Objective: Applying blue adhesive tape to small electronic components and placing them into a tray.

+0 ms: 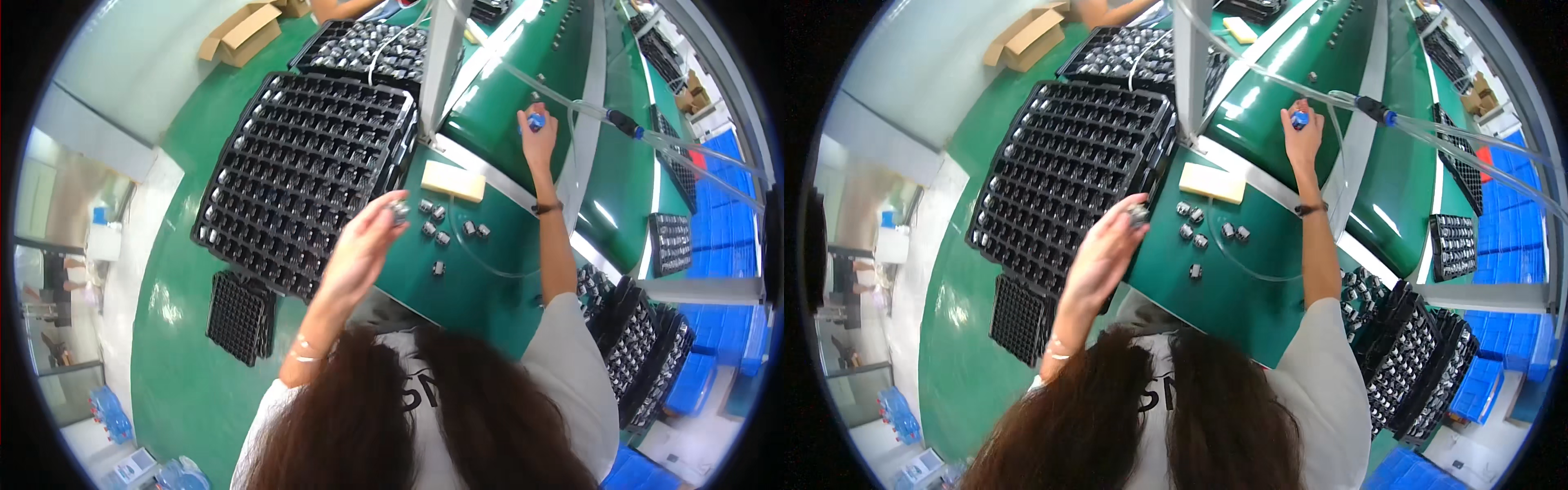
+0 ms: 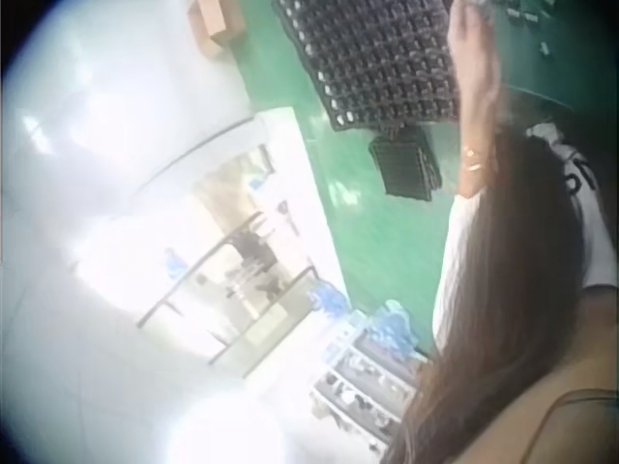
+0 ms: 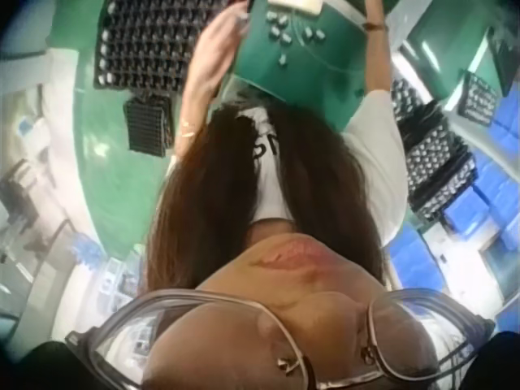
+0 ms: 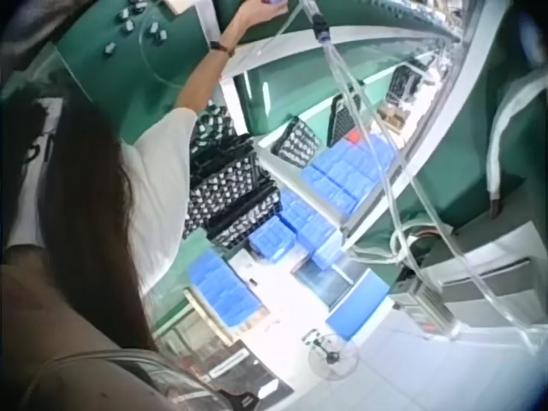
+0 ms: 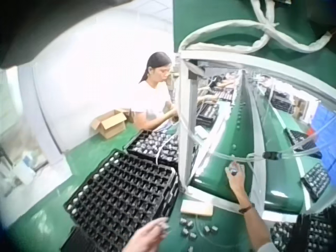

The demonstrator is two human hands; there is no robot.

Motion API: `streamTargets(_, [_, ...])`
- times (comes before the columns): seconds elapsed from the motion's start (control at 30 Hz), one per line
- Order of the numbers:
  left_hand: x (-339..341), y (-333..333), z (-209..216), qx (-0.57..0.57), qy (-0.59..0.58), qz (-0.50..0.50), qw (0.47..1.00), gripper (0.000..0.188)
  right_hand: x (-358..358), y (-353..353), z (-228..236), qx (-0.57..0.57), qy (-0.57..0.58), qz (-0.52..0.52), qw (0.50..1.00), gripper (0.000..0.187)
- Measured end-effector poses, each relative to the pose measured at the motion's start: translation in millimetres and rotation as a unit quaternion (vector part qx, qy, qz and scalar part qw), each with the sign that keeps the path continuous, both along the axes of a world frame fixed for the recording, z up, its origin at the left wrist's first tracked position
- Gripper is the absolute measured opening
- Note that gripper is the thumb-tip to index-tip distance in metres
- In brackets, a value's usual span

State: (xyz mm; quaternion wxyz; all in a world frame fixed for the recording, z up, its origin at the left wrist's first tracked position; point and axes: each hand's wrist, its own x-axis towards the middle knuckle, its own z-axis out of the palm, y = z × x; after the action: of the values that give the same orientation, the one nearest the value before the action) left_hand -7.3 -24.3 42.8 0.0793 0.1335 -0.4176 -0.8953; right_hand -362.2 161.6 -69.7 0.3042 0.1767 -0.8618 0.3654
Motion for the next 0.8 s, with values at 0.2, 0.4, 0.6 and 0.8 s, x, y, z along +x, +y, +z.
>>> streamTargets(0.2, [-15, 30, -5, -0.126, 0.018, 0.07, 0.989, 0.036, 182, -30, 92, -0.396, -0.355, 0.364, 0.765, 0.019])
streamTargets(0.4, [-14, 44, -6, -0.129, 0.017, 0.029, 0.991, 0.029, 246, -24, 101, -0.363, -0.349, 0.412, 0.76, 0.018])
streamTargets(0.6, [-7, 48, -12, -0.113, 0.014, 0.018, 0.993, 0.031, 258, -20, 91, -0.374, -0.349, 0.407, 0.757, 0.018])
streamTargets(0.8, [-2, 38, -19, -0.129, 0.004, -0.012, 0.992, 0.035, 264, -22, 86, -0.347, -0.369, 0.428, 0.749, 0.018])
